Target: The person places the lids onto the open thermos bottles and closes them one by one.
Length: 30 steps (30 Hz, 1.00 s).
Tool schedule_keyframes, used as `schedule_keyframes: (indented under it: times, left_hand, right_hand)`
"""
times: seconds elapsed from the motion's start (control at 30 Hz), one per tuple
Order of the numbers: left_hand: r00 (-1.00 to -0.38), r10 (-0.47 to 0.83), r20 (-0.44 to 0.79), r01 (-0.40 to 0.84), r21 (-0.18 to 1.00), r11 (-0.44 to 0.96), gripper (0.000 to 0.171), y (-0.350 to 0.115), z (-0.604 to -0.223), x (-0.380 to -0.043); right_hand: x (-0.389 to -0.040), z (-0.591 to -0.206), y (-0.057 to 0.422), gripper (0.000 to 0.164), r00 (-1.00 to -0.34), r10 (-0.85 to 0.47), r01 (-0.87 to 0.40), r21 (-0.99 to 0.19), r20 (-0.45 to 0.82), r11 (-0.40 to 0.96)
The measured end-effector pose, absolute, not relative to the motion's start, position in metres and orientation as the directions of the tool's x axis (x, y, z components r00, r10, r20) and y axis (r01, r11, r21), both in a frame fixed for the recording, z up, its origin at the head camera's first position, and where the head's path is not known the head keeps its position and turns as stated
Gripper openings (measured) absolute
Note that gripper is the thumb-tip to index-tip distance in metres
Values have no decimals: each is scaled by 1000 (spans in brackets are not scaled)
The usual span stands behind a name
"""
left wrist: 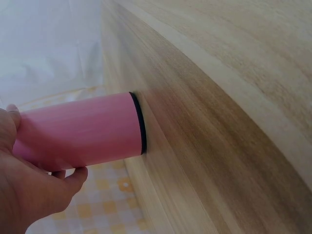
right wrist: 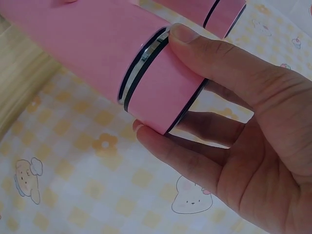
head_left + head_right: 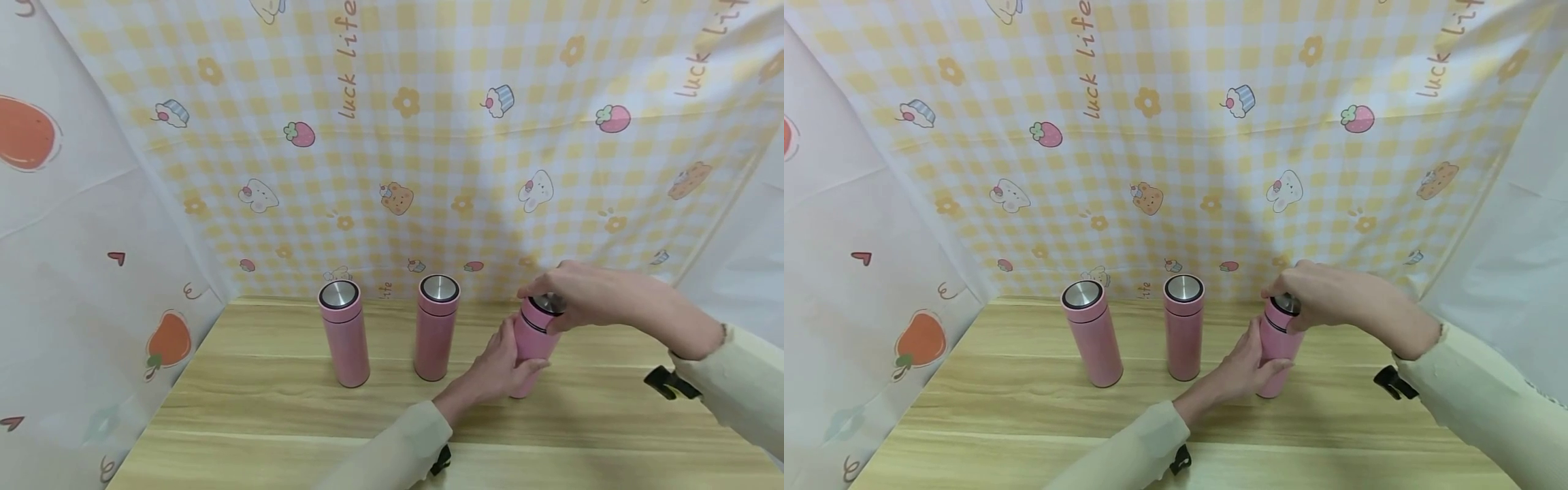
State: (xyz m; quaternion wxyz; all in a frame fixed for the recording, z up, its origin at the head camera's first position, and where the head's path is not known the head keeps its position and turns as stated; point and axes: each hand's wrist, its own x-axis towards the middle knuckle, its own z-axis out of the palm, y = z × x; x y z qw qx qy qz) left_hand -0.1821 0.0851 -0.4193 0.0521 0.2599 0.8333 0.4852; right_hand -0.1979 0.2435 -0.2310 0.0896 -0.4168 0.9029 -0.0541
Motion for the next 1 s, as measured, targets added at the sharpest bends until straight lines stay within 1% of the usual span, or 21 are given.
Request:
schedule_keyframes:
  times: [0.27,0.5,0.73,0.93,1.0]
  left_hand:
    - [-854,493,166,388,835,391,81,86,-421,-182]
    - [-852,492,178,399,830,390,82,86,-421,-182]
    - [-849,493,187,410,822,394,81,85,-422,-183]
    - [-846,498,191,416,820,392,80,84,-422,-183]
    - [-845,498,193,418,820,391,80,84,-422,-183]
  right_hand:
    - [-198,-232,244,50,-674,-727,-698,-207,-133,685]
    - [-198,-232,242,53,-688,-719,-693,-203,-103,692]
    - [-199,-233,239,49,-698,-710,-687,-194,-89,700]
    - [-201,-232,238,55,-711,-694,-674,-171,-111,718]
    - [-201,-233,238,48,-707,-700,-685,-152,-99,713]
